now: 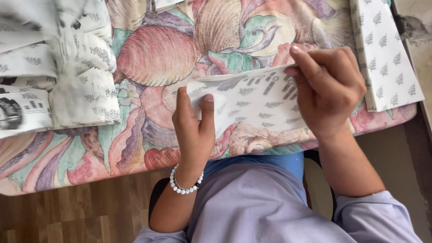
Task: The person is folding printed paper sheets and cutting them with scissors at a table.
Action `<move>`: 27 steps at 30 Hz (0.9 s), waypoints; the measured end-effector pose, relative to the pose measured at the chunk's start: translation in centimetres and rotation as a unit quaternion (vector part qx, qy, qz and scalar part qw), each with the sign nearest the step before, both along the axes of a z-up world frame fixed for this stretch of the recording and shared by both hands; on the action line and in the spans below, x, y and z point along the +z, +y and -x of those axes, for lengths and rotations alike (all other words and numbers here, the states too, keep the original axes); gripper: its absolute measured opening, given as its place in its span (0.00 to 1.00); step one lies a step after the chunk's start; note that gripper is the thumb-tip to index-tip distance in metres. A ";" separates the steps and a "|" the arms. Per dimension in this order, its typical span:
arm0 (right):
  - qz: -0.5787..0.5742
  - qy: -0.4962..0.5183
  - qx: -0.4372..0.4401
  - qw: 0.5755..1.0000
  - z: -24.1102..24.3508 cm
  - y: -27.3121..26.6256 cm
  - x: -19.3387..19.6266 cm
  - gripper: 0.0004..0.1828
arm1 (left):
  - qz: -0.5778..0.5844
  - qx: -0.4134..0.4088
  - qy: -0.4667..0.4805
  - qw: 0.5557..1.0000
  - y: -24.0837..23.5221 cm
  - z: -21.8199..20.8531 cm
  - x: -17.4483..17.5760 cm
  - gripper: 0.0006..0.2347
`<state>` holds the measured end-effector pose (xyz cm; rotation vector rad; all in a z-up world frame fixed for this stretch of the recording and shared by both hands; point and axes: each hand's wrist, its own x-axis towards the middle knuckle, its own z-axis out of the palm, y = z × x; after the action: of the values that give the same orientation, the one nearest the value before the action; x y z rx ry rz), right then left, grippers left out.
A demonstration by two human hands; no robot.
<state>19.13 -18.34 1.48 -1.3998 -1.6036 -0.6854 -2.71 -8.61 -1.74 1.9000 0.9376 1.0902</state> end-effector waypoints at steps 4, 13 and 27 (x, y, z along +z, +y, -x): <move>0.097 0.090 0.028 0.991 -0.2 0.3 0.6 0.05 | 0.036 -0.012 0.014 0.999 0.3 0.1 0.4 0.07; 0.243 0.176 0.056 0.952 -2.9 2.7 -0.1 0.02 | 0.097 -0.090 -0.047 0.990 1.2 0.4 0.8 0.07; 0.384 0.481 0.010 0.788 -1.7 -2.0 -1.3 0.05 | 0.263 -0.264 0.136 0.918 7.3 0.0 4.2 0.08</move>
<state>20.78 -20.32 0.14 -1.8305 -1.0173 0.7586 -2.69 -1.34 2.50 1.7098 0.7014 0.2202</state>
